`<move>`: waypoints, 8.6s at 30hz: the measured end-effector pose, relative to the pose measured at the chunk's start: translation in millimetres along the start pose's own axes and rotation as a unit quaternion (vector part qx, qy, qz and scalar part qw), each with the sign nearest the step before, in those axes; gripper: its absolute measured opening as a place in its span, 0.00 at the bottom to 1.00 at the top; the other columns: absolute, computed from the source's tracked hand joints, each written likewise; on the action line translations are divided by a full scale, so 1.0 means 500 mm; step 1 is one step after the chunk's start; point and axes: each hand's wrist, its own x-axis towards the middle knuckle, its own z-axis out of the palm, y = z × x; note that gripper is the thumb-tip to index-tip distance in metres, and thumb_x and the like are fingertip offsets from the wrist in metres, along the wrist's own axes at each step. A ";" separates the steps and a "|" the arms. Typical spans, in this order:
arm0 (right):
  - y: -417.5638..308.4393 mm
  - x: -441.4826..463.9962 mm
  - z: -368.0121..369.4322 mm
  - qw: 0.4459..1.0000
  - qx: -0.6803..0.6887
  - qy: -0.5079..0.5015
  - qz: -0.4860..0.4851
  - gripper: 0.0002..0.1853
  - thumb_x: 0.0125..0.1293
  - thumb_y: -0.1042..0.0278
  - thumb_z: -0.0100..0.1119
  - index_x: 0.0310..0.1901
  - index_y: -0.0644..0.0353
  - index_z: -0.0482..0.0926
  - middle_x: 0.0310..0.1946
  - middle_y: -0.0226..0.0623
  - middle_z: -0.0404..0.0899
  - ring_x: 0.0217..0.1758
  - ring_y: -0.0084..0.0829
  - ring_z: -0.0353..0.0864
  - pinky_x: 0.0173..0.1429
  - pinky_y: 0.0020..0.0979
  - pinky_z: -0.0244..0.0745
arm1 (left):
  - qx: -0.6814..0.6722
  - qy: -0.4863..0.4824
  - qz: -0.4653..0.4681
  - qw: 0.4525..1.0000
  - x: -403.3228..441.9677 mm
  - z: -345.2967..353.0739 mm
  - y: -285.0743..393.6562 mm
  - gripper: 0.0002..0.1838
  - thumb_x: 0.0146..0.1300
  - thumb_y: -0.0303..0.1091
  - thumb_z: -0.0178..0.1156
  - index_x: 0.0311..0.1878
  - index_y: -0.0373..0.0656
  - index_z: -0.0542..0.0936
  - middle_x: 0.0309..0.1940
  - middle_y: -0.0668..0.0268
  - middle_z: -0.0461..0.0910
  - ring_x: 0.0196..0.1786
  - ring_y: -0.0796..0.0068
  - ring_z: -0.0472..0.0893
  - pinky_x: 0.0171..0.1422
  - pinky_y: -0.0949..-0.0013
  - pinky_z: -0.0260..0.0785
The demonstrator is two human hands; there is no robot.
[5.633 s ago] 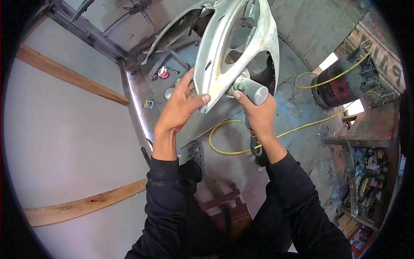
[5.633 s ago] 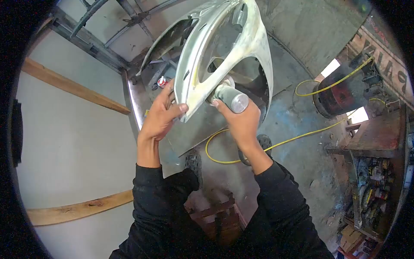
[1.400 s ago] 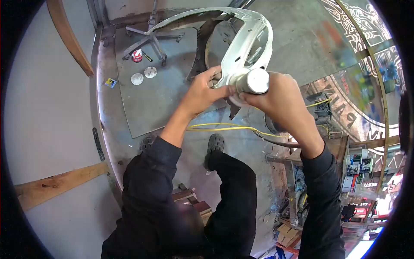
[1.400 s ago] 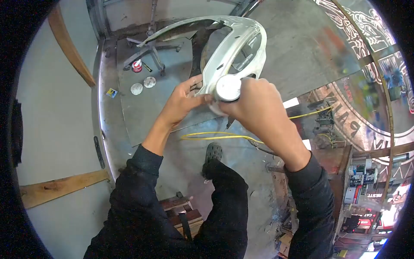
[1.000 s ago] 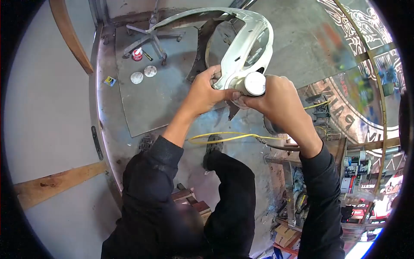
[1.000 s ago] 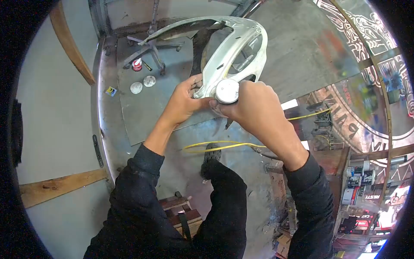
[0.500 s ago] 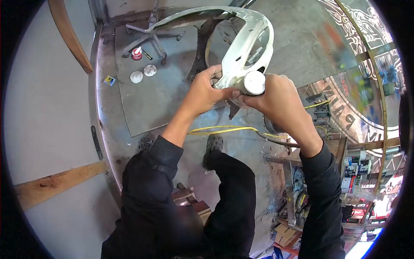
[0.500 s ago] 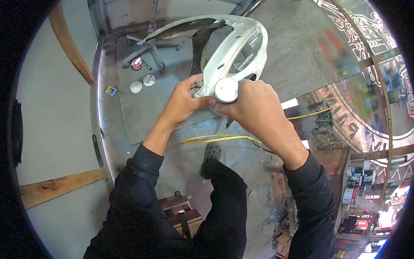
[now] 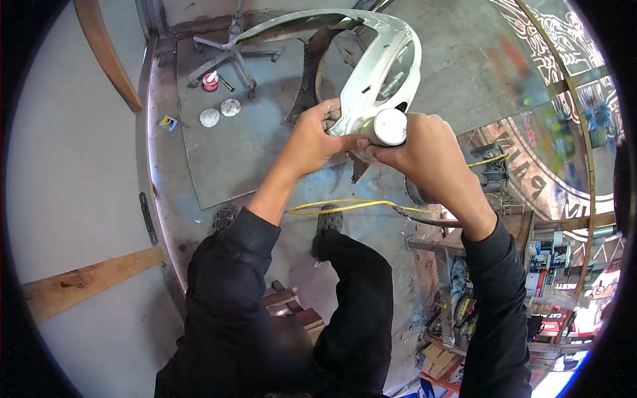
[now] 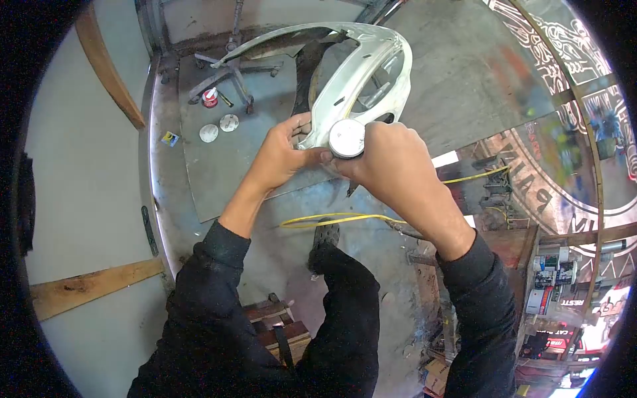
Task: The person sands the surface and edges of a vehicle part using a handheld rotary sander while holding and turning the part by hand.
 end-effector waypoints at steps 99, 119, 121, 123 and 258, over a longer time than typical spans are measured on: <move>0.002 -0.011 0.019 0.999 0.040 0.011 0.011 0.31 0.59 0.41 0.77 0.28 0.71 0.85 0.24 0.59 0.82 0.33 0.60 0.86 0.40 0.51 0.82 | 0.067 -0.011 -0.038 0.997 0.004 -0.021 0.014 0.45 0.49 0.31 0.86 0.71 0.33 0.75 0.61 0.58 0.84 0.63 0.70 0.82 0.70 0.65 0.72; 0.066 -0.036 0.055 0.967 0.208 0.082 0.119 0.23 0.55 0.54 0.80 0.39 0.70 0.89 0.30 0.54 0.89 0.37 0.48 0.92 0.42 0.42 0.82 | -0.029 -0.020 -0.062 0.997 0.014 -0.047 -0.005 0.29 0.67 0.25 0.62 0.71 0.29 0.73 0.58 0.59 0.82 0.57 0.75 0.82 0.63 0.71 0.75; 0.071 -0.035 0.062 0.968 0.202 0.080 0.126 0.23 0.55 0.53 0.80 0.39 0.70 0.89 0.30 0.53 0.89 0.37 0.48 0.92 0.42 0.42 0.82 | -0.006 0.007 -0.060 0.998 0.012 -0.037 -0.001 0.29 0.67 0.26 0.66 0.71 0.30 0.73 0.57 0.59 0.83 0.55 0.76 0.84 0.61 0.72 0.76; 0.071 -0.035 0.066 0.965 0.217 0.083 0.124 0.23 0.55 0.53 0.80 0.39 0.70 0.89 0.30 0.52 0.89 0.37 0.48 0.92 0.42 0.42 0.82 | 0.010 0.025 -0.060 0.998 0.013 -0.030 0.000 0.29 0.67 0.26 0.68 0.70 0.30 0.74 0.56 0.59 0.84 0.53 0.77 0.84 0.60 0.73 0.76; 0.080 -0.033 0.027 0.991 0.089 0.028 0.092 0.28 0.53 0.50 0.81 0.36 0.75 0.86 0.29 0.62 0.85 0.37 0.57 0.89 0.44 0.47 0.82 | 0.105 0.121 -0.041 0.986 0.023 -0.001 -0.032 0.19 0.79 0.40 0.58 0.56 0.32 0.83 0.42 0.67 0.84 0.47 0.81 0.79 0.54 0.73 0.70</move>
